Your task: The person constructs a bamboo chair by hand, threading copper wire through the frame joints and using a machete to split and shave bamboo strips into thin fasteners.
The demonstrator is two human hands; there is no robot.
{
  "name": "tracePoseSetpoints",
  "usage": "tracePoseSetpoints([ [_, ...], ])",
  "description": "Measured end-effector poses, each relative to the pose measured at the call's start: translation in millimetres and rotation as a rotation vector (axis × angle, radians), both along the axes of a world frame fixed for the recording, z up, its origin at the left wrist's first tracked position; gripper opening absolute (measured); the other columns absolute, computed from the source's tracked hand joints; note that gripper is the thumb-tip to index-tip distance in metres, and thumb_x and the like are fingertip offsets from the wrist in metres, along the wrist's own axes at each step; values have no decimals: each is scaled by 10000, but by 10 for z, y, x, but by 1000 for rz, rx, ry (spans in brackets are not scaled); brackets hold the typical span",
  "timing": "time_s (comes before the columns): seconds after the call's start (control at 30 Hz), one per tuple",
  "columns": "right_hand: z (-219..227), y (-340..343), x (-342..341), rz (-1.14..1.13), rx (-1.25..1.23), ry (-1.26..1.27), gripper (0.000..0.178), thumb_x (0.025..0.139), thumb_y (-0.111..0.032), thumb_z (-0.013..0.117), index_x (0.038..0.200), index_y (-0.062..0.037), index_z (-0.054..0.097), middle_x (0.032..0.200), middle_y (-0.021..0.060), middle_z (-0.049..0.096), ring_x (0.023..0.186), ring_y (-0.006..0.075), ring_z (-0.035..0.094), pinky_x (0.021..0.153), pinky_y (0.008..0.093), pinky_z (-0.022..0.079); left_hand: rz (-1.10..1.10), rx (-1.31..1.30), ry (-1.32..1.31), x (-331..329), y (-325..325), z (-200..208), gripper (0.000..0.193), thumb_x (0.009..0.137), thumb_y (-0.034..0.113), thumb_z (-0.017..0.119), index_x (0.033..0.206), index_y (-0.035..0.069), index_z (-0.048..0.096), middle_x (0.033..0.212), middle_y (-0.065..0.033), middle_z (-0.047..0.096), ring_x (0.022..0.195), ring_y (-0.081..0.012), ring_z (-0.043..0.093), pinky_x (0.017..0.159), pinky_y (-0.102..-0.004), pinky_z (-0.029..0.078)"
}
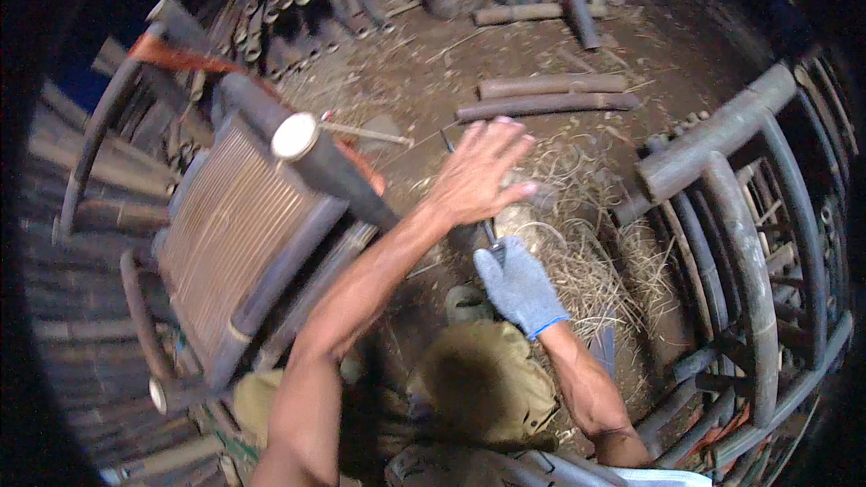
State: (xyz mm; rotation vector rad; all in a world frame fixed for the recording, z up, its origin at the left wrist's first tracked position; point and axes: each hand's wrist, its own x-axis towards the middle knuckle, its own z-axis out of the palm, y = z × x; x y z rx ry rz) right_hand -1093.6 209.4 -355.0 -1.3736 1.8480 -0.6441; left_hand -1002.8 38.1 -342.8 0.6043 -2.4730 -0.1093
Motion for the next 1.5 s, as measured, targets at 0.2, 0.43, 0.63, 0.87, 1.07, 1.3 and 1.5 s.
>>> tracePoseSetpoints([
  [0.2,-6,-498,53,60,-206,-177,396,949,-359,518,1045,21,570,911,296,660,913,487,630,795,557,487,519,950,376,542,765,-137,555,955,362,597,1305,-56,490,1197,-291,590,1027,-385,622,895,-452,494],
  [0.43,-1294,-1625,-1246,-10,-39,621,314,846,-220,575,1062,-4,650,1094,258,665,987,417,658,868,481,535,612,872,-32,1186,983,-46,439,947,366,621,1200,22,516,947,-305,667,840,-478,659,714,-532,504],
  [0.63,-2381,-2143,-1714,296,135,734,408,664,-296,758,982,-45,704,1030,232,699,986,380,682,860,474,555,741,960,-95,1118,1085,-1,477,941,340,632,1225,-4,462,936,-325,660,882,-522,631,776,-568,494],
  [0.87,-2238,-1770,-1832,348,262,691,724,535,-527,848,980,29,719,1084,275,678,1001,422,668,843,471,554,689,962,-147,959,1142,-12,454,952,356,628,1202,19,454,975,-312,657,928,-506,635,780,-537,502],
  [1.07,-1150,-1069,-1600,5,368,-164,926,632,-517,856,1253,106,563,1139,217,670,1022,309,654,904,398,526,642,846,-96,830,1147,-140,435,956,336,585,1133,-40,458,912,-333,660,860,-524,639,774,-588,501],
  [1.3,446,-616,-1044,-55,-481,234,1207,695,-419,837,1534,43,102,1541,297,283,1387,396,392,1123,417,376,659,821,-143,675,1124,-120,479,943,326,600,1106,-105,471,897,-346,649,884,-510,646,769,-555,520],
  [1.5,1497,-833,-480,-65,-942,499,1100,720,-413,796,1539,-23,174,1299,304,538,1192,421,566,975,427,503,633,803,-100,665,1088,-123,466,935,318,607,1122,-93,491,931,-351,654,882,-516,646,786,-565,517],
])
